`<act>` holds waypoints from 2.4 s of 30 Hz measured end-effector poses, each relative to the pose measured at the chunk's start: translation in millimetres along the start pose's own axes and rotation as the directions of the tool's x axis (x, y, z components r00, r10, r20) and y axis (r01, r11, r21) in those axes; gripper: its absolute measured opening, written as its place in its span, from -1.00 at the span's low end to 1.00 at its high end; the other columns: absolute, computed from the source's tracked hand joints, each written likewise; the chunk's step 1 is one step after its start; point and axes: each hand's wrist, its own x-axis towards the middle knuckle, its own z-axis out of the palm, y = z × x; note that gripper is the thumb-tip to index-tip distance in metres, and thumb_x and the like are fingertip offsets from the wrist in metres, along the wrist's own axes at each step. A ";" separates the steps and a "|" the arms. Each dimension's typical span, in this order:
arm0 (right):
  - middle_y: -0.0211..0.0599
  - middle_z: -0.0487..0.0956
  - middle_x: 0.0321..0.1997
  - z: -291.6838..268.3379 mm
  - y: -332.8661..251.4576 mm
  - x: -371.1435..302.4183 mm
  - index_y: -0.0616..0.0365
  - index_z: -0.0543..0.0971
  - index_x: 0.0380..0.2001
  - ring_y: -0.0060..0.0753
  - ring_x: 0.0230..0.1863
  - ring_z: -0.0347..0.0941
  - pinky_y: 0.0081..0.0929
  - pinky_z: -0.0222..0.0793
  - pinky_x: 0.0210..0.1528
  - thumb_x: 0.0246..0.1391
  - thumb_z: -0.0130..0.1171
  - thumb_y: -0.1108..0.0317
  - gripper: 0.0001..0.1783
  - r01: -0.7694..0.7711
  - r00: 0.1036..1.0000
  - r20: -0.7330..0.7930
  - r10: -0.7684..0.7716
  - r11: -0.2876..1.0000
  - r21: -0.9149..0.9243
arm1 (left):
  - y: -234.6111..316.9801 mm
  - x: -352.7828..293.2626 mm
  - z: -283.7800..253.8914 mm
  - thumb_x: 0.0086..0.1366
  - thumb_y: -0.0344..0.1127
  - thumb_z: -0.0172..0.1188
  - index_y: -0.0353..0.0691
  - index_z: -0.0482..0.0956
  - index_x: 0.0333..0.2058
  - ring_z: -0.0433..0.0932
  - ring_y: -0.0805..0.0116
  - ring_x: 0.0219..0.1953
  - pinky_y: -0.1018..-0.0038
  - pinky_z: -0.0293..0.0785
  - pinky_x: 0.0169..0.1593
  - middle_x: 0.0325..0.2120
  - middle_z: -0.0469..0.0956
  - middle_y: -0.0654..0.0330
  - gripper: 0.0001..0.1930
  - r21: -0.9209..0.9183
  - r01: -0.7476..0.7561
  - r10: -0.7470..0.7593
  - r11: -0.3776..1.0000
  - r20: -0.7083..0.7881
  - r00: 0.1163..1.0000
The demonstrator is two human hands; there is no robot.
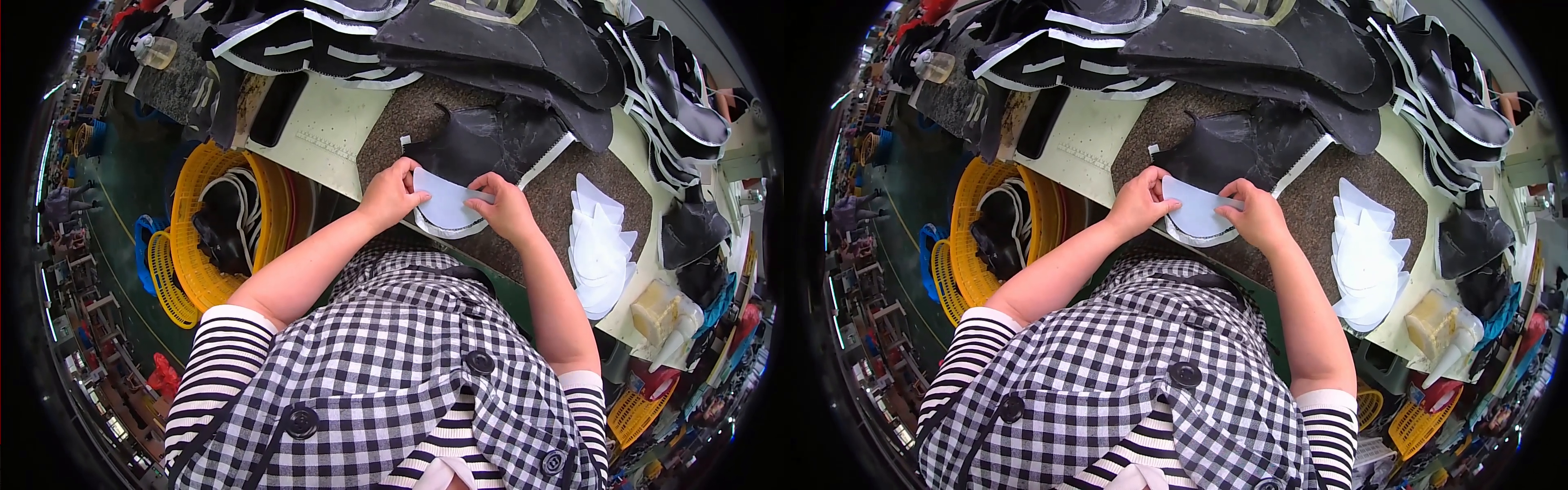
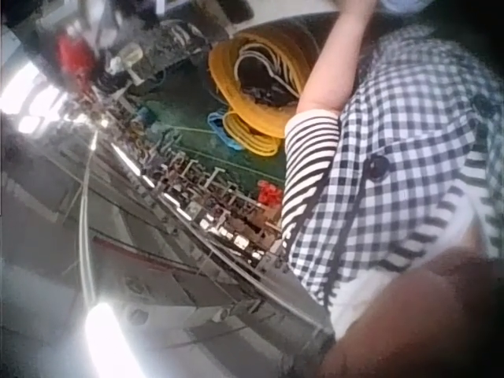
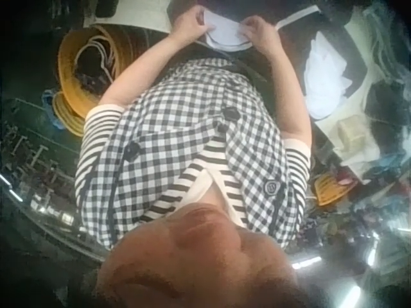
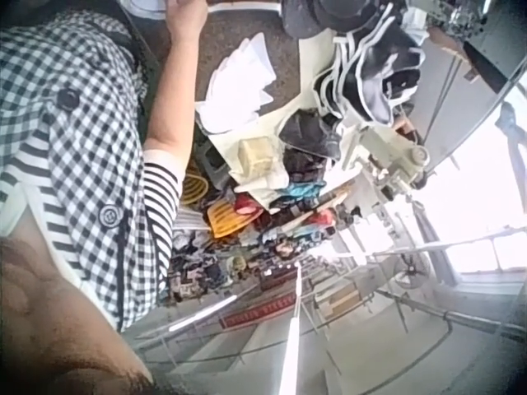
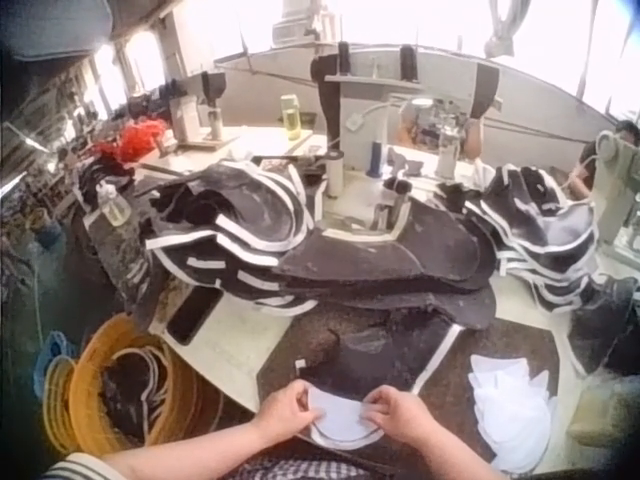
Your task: The recorder is shown assembling upper components of a shoe, specifically fitting linings or reinforcements into a leather boot upper.
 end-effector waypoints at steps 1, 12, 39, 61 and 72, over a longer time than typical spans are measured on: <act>-0.18 0.64 -0.26 1.3 1.8 0.7 0.10 0.56 -0.21 -0.15 -0.17 0.59 -0.33 0.46 -0.11 -0.08 0.36 0.30 -0.67 0.015 1.000 -0.006 -0.015 1.000 -0.021 | 2.0 -0.5 -0.8 0.04 -0.39 0.39 -0.34 0.44 -0.15 0.56 0.45 -0.41 0.51 0.49 -0.27 -0.45 0.58 0.19 -0.58 0.016 -0.007 0.007 1.000 -0.005 1.000; -0.16 0.63 -0.29 1.1 1.8 -6.2 0.02 0.51 -0.21 -0.01 -0.19 0.56 -0.19 0.44 -0.17 -0.06 0.33 0.23 -0.67 0.125 0.992 -0.007 -0.128 0.973 -0.193 | 3.2 -39.3 8.5 0.12 -0.25 0.29 -0.24 0.29 0.13 0.46 0.10 -0.09 0.29 0.37 0.01 -0.10 0.46 0.05 -0.39 0.318 -0.417 0.488 0.851 -0.190 0.852; -0.20 0.60 -0.41 -19.5 4.3 -12.4 0.13 0.49 -0.09 -0.26 -0.32 0.57 -0.39 0.46 -0.23 0.10 0.16 0.43 -0.72 0.207 0.978 -0.035 -0.204 0.950 0.232 | 3.1 -14.1 28.9 0.14 0.11 0.23 0.25 0.29 0.24 -0.09 0.04 0.42 -0.36 -0.20 0.28 0.38 0.01 0.28 -0.32 0.482 -0.733 0.480 0.480 0.554 0.680; -0.31 0.46 -0.34 36.1 42.4 -38.7 0.14 0.53 -0.33 -0.42 -0.41 0.45 -0.51 0.42 -0.33 -0.07 0.18 0.55 -0.83 0.452 0.838 -0.461 -0.293 0.845 0.285 | 44.6 -12.4 9.7 0.19 -0.44 0.29 -0.30 0.48 -0.13 0.54 0.46 -0.22 0.51 0.43 -0.04 -0.24 0.58 0.21 -0.72 -0.578 0.079 -0.005 0.812 0.128 0.992; -0.24 0.58 -0.31 12.3 90.6 -158.4 0.15 0.59 -0.33 -0.27 -0.29 0.54 -0.44 0.45 -0.24 -0.01 0.10 0.57 -0.84 0.305 0.700 -0.704 -0.121 0.942 0.141 | -26.8 71.7 -100.2 0.20 -0.49 0.20 -0.25 0.33 0.08 0.49 0.27 -0.32 0.42 0.48 -0.15 -0.24 0.38 0.13 -0.54 0.293 -0.245 0.370 0.924 -0.526 0.766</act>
